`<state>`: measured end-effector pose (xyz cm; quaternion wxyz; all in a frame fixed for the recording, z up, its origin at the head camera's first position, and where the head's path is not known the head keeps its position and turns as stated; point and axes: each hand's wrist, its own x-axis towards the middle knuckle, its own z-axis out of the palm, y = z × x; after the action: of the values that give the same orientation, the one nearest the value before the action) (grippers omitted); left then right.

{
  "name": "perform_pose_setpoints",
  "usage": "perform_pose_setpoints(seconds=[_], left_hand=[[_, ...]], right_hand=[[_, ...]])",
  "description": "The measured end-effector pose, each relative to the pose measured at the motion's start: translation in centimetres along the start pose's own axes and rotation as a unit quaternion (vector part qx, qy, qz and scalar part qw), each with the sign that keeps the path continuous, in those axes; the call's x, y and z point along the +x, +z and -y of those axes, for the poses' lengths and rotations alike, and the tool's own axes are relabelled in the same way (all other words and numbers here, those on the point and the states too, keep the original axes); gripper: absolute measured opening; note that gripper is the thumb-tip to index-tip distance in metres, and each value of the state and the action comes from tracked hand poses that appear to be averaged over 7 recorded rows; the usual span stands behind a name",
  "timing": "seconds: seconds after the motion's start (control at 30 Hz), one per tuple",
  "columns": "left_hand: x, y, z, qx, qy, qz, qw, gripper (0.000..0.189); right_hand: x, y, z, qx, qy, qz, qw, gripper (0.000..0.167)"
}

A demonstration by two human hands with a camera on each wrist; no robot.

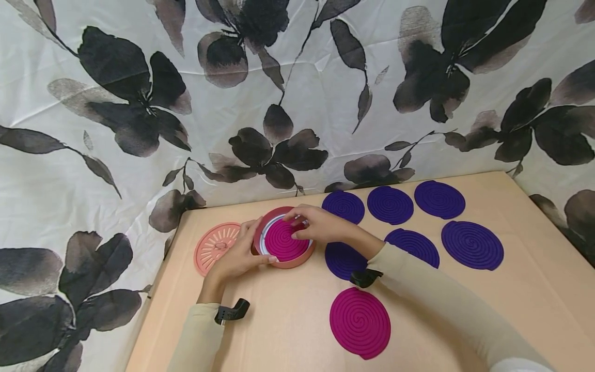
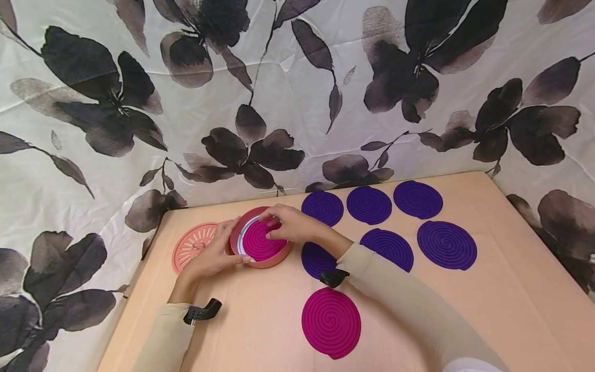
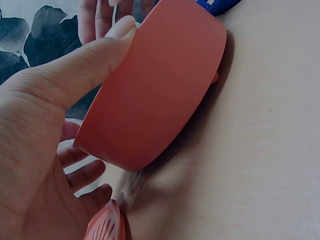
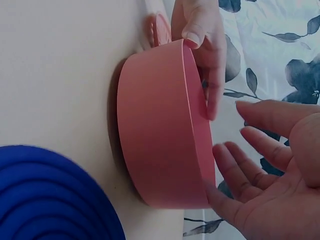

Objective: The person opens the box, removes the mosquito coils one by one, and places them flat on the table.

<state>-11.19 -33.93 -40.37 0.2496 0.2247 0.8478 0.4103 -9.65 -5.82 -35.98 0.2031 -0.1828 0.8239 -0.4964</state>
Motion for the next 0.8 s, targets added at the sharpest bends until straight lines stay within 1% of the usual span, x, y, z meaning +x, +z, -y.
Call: perform_pose_setpoints(seconds=[0.33, 0.6, 0.8], left_hand=[[0.1, 0.0, -0.1, -0.001, 0.012, -0.001, 0.9999, 0.111], [0.1, 0.1, 0.1, -0.003, 0.012, -0.002, 0.9999, 0.109], [0.1, 0.0, 0.1, 0.003, 0.012, -0.004, 0.9999, 0.111]], right_hand=[[1.9, 1.6, 0.1, -0.009, 0.005, -0.007, 0.9999, 0.048], [2.8, 2.7, -0.1, -0.063, 0.012, -0.018, 0.9978, 0.045], [3.1, 3.1, 0.1, -0.079, 0.028, -0.041, 0.9956, 0.040]])
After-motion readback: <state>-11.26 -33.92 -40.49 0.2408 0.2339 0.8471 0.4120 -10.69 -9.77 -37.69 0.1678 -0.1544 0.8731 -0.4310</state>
